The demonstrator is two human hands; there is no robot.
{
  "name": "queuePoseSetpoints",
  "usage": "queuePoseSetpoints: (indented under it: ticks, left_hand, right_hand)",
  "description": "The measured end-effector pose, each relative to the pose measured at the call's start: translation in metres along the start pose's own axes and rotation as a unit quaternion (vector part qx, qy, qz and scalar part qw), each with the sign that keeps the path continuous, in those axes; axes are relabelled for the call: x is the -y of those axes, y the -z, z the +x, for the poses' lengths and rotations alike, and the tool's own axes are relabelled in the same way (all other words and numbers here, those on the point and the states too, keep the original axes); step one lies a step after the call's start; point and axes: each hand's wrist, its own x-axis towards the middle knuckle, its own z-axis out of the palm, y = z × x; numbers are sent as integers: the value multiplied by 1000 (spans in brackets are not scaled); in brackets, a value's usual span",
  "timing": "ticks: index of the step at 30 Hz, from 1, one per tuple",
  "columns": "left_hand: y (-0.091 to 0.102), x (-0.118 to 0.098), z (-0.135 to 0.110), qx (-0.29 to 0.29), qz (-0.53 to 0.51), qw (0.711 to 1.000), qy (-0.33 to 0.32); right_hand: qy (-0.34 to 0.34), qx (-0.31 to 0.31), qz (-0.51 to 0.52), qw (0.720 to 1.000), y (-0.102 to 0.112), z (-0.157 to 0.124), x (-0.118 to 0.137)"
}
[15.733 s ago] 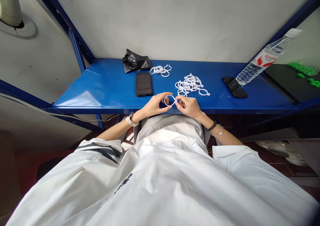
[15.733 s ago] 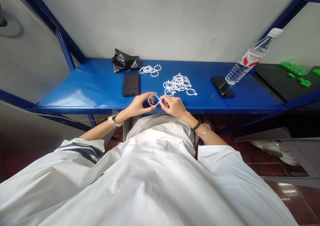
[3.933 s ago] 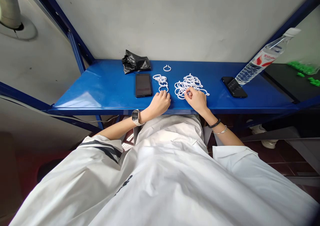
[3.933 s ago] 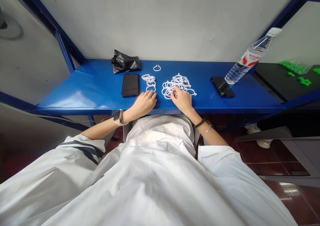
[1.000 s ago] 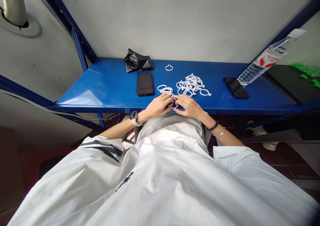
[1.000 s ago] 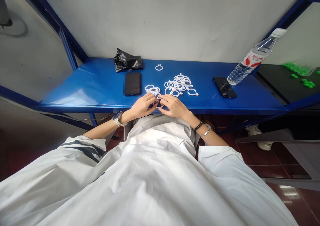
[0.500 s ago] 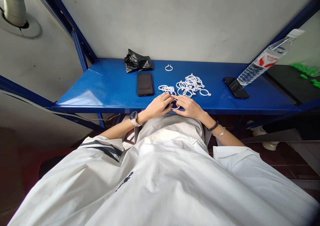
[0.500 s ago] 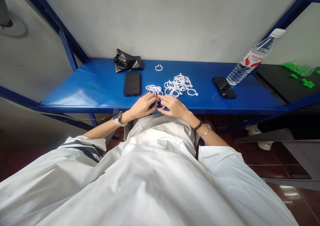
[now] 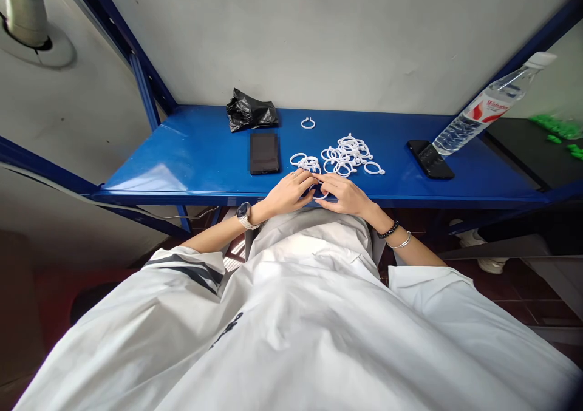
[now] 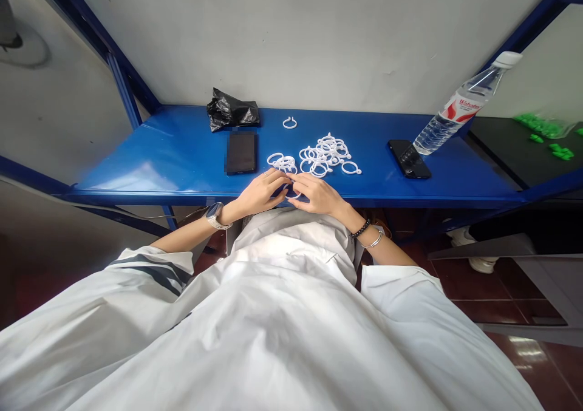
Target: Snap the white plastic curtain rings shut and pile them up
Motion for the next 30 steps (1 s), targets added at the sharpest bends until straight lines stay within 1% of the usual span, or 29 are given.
queuePoseSetpoints:
  ticks: [6,10,13,18,23,30]
  left_hand:
    - [1,0,0,-14,-3,1000,-19]
    - [2,-1,0,-25,-4,999,-30]
    - [3,-2,1,-33,9,998,-43]
    - [4,-3,0,-47,23,997,-59]
    - [3,-2,-1,-48,20,996,-69]
    - [3,-2,0,-35,22,996,-74]
  right_hand:
    - [-1,-1,1,1000,1,0,1]
    - [15,-28,1,999,0,0,0]
    - [13,-48,5,999,-1,1,0]
    - [12,-64,-6,998,-1,1,0]
    - [7,-70,-25,997,-2,-1,-2]
    - [-1,-76,-36,996,-3,-1,-4]
